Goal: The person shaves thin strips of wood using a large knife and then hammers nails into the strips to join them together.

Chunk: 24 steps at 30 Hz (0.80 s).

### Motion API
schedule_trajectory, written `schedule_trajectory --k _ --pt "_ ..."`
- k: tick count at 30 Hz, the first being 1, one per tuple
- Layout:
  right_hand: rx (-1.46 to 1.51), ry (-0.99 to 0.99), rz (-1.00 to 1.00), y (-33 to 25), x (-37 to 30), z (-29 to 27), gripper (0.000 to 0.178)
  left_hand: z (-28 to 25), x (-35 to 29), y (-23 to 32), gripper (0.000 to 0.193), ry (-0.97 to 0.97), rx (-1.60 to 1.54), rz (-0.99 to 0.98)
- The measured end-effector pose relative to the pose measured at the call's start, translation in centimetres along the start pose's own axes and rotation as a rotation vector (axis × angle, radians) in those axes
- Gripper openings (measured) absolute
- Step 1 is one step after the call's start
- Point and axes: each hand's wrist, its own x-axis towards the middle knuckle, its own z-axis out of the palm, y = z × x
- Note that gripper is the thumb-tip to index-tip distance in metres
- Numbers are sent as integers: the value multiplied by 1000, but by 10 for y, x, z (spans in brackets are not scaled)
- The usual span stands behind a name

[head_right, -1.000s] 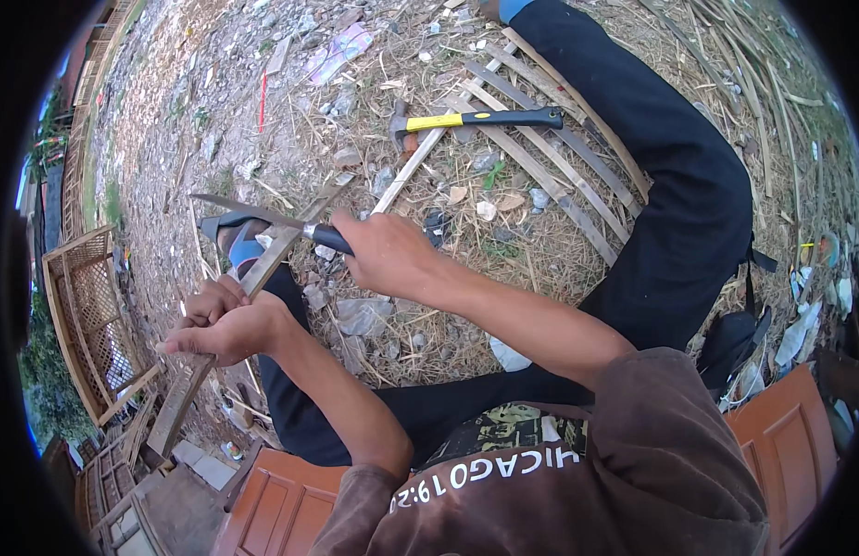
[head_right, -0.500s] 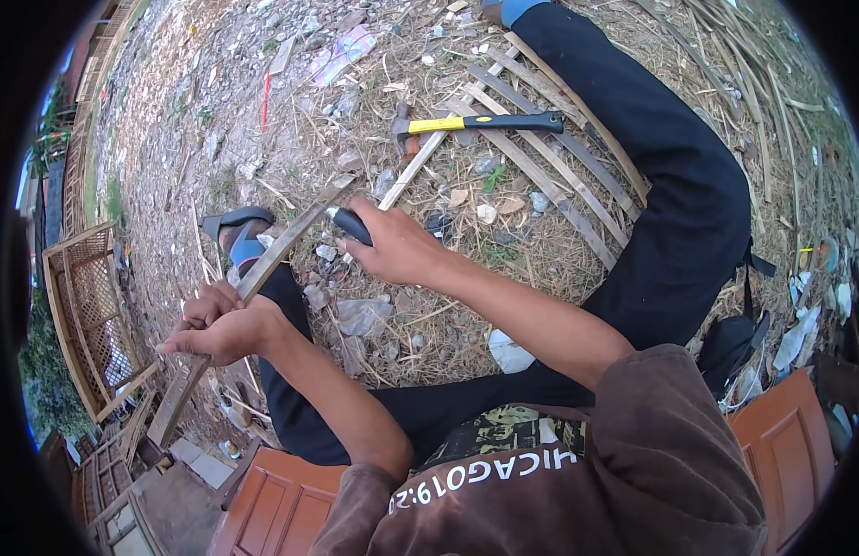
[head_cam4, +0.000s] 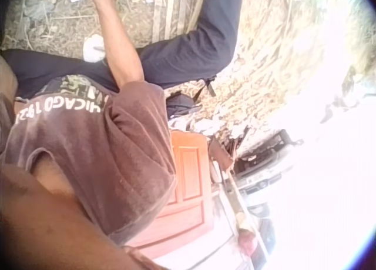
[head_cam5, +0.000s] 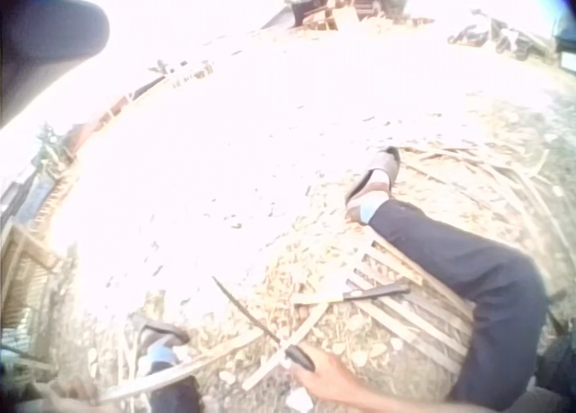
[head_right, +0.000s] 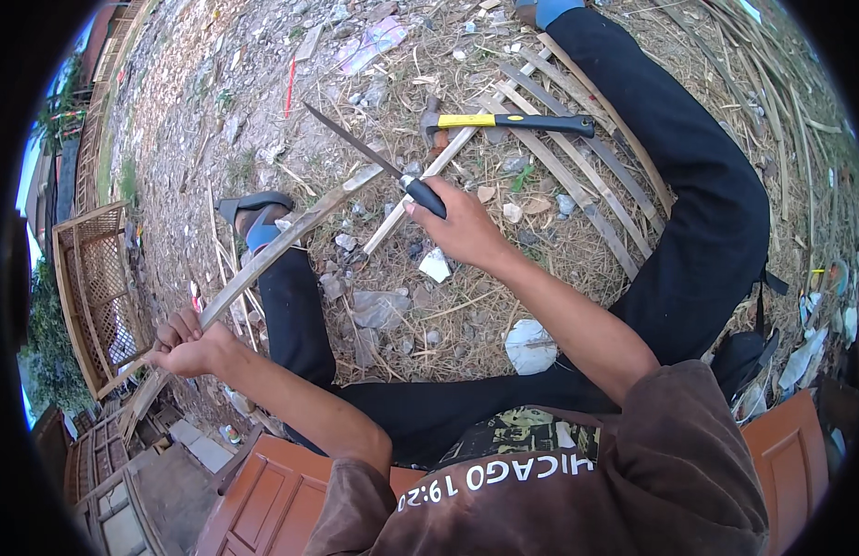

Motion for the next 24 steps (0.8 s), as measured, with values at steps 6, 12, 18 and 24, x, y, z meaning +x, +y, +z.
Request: schedule_trajectory --k 6,12,18,24 --pt "80 115 -88 4 3 -2 31 -22 31 -9 56 -80 -141 -132" --pt "153 152 -51 10 10 -14 27 -8 27 -17 57 -30 -47 -84" --pt "146 207 -52 15 13 -15 31 46 2 -28 57 40 26 -31" --pt "-65 175 -229 2 3 -11 31 70 -13 -23 46 81 52 55"
